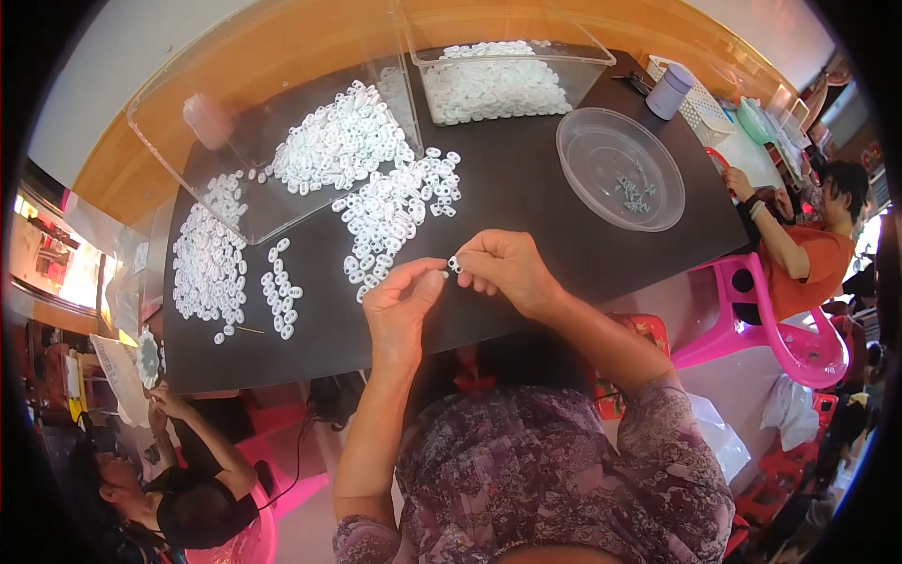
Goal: Manually inserting small metal pins into white plastic pieces at a workbench.
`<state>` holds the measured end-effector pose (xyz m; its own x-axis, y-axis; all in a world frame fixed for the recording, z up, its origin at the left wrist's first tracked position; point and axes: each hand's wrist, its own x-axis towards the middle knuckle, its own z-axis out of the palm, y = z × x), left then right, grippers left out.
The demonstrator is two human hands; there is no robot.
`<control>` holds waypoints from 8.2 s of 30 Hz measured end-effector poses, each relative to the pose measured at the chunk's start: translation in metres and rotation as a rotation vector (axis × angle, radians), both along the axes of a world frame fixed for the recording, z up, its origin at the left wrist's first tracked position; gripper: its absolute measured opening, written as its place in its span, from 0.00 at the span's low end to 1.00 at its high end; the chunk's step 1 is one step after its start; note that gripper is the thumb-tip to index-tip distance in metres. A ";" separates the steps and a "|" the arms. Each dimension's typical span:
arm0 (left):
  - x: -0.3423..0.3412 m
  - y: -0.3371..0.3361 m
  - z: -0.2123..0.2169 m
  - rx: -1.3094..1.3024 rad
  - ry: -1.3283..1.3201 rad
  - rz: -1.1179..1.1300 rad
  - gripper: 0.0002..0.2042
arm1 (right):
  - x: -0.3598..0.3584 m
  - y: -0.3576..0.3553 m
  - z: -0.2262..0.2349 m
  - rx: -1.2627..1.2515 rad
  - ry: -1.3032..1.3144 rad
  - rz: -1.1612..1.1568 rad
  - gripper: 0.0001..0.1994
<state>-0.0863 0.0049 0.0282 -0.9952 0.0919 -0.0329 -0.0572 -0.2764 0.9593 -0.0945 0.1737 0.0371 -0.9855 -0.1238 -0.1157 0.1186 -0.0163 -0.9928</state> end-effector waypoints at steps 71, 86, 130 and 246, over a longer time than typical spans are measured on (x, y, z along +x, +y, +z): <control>0.010 0.000 -0.021 -0.593 0.438 0.122 0.04 | 0.052 0.174 0.011 -0.076 -0.384 -0.678 0.12; 0.007 -0.003 -0.020 -0.601 0.375 0.113 0.05 | 0.036 0.108 0.020 0.065 -0.164 -0.523 0.12; -0.012 0.024 -0.019 -0.727 0.897 -0.199 0.09 | 0.016 0.042 -0.011 0.580 0.562 -0.505 0.10; -0.022 -0.014 0.012 0.081 0.233 0.161 0.04 | 0.068 0.161 0.001 -0.202 -0.179 -0.717 0.15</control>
